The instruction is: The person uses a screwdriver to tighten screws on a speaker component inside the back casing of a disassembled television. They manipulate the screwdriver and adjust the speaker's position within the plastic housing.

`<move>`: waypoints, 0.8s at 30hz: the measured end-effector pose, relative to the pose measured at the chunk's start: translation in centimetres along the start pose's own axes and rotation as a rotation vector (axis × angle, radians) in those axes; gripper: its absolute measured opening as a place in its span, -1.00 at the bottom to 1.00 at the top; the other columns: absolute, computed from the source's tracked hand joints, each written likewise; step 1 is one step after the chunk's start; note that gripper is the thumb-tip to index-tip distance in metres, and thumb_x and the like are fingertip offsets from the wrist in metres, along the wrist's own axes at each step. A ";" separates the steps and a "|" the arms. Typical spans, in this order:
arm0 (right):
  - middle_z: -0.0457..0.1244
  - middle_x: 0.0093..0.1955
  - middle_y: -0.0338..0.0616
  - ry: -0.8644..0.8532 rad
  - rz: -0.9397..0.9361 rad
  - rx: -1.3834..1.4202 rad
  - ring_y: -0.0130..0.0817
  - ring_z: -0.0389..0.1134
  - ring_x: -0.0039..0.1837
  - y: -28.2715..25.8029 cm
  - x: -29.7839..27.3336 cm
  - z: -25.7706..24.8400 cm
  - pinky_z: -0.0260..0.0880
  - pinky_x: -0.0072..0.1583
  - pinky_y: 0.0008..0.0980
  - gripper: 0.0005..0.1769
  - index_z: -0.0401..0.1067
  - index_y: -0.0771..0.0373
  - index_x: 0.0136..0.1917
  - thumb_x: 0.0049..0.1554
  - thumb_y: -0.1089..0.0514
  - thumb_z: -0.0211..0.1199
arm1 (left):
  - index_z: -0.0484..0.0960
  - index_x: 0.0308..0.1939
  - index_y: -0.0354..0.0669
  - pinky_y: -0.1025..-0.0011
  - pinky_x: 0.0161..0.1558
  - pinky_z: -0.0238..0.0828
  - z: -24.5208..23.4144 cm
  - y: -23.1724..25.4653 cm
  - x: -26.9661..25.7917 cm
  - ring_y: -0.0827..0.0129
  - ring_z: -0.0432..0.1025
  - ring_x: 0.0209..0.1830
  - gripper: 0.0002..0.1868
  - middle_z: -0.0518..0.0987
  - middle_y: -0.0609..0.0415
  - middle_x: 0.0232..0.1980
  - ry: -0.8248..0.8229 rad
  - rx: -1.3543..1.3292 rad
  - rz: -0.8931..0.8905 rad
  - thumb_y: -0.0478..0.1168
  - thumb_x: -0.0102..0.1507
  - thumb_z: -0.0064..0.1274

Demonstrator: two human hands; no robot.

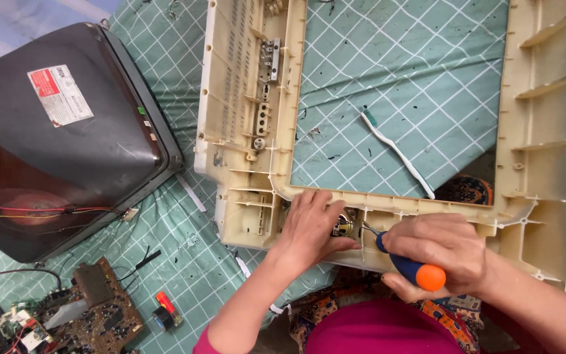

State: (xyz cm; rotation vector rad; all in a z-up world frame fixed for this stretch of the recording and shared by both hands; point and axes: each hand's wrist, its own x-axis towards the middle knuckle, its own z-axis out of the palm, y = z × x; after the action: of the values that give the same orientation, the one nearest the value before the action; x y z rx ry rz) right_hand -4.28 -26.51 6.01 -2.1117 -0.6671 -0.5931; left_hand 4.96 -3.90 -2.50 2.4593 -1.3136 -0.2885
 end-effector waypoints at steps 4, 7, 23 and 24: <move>0.42 -0.16 -0.15 -0.027 -0.005 0.014 -0.27 0.51 -0.18 0.0 0.0 -0.1 0.55 -0.14 -0.38 -0.59 0.44 0.26 -0.03 0.10 -0.13 0.32 | 0.61 -0.14 -0.19 0.00 0.11 0.22 3.3 -0.9 0.7 -0.14 0.36 -0.04 -0.14 0.52 -0.13 -0.08 -0.073 0.026 0.030 0.44 -0.17 0.41; 0.39 -0.19 -0.14 -0.038 -0.036 0.044 -0.26 0.50 -0.21 -0.1 0.9 -0.3 0.55 -0.16 -0.38 -0.61 0.43 0.29 -0.07 0.12 -0.10 0.31 | 0.54 0.04 -0.20 -0.12 0.29 0.16 4.7 -0.8 0.8 -0.15 0.39 0.05 -0.04 0.56 -0.19 -0.06 -0.171 0.015 -0.012 0.39 -0.18 0.46; 0.38 -0.24 -0.11 -0.007 -0.022 0.066 -0.26 0.48 -0.26 0.3 1.5 0.2 0.54 -0.22 -0.38 -0.65 0.42 0.30 -0.12 0.10 -0.06 0.28 | 0.55 -0.13 -0.12 0.00 0.02 0.30 5.2 -0.8 1.0 -0.09 0.43 -0.05 -0.24 0.57 -0.09 -0.10 -0.099 0.063 -0.019 0.23 -0.20 0.50; 0.38 -0.21 -0.12 -0.032 -0.030 0.043 -0.27 0.48 -0.24 0.2 1.5 0.2 0.55 -0.20 -0.38 -0.63 0.42 0.29 -0.10 0.10 -0.08 0.30 | 0.55 -0.15 -0.11 0.00 0.01 0.31 5.2 -0.8 1.1 -0.09 0.43 -0.06 -0.23 0.57 -0.08 -0.11 -0.079 0.078 -0.010 0.24 -0.23 0.50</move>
State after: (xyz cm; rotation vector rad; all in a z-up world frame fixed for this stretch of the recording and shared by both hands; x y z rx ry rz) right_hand -2.99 -26.12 6.67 -2.0783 -0.7243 -0.5577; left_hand 4.43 -5.43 -7.67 2.5430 -1.3699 -0.3466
